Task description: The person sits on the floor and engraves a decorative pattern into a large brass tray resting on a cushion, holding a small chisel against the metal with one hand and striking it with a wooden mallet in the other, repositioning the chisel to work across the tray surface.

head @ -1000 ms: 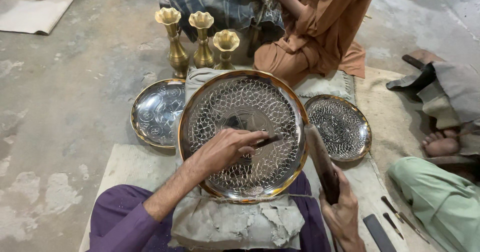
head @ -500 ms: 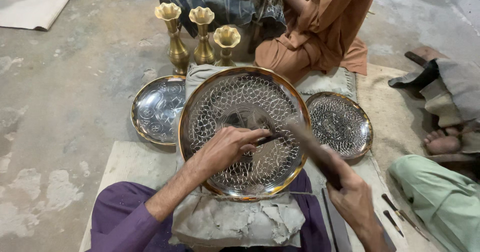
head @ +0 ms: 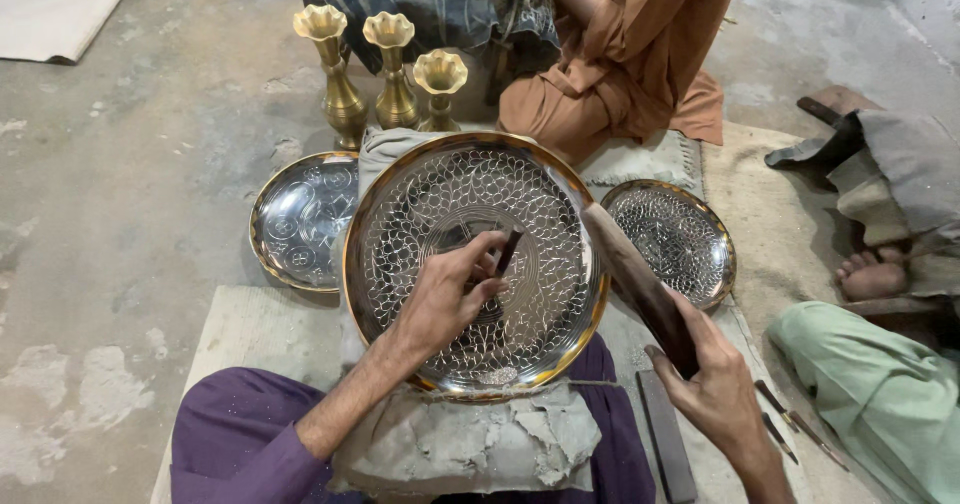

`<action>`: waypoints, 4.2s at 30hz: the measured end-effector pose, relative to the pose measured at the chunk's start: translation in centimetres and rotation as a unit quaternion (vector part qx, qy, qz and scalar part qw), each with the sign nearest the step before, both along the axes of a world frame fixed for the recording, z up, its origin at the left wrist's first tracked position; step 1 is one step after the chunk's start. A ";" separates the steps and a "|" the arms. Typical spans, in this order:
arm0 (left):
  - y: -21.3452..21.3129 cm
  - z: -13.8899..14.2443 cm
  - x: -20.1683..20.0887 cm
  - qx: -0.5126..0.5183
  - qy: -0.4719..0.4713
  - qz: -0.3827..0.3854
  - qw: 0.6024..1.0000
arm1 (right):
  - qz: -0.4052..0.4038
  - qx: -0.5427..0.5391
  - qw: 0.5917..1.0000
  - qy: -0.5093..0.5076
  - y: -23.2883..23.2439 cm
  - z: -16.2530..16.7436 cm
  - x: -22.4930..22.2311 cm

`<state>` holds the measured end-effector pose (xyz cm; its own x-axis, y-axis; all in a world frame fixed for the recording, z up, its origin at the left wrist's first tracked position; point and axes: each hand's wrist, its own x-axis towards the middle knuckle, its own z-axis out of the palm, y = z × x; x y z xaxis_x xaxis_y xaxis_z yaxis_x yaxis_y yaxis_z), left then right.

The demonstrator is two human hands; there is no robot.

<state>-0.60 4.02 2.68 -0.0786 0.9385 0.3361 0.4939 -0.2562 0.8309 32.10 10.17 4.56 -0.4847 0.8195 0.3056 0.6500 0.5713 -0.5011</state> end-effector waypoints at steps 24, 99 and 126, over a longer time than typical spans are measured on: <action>-0.7 -0.6 0.4 0.014 -0.012 0.038 0.999 | 0.008 0.113 0.969 -0.220 2.7 11.0 -6.9; 5.4 2.0 -1.6 -0.007 0.089 -0.168 0.982 | 0.053 0.094 0.993 0.055 3.0 0.1 -1.8; 3.3 2.8 -0.1 0.015 0.102 -0.061 0.993 | -0.050 0.127 0.989 -0.061 3.8 3.1 -2.0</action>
<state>-0.73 7.32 5.49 0.1080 0.9260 0.3616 0.6151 -0.3480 0.7075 30.10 13.94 7.66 -0.4507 0.7701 0.4514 0.7568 0.5979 -0.2642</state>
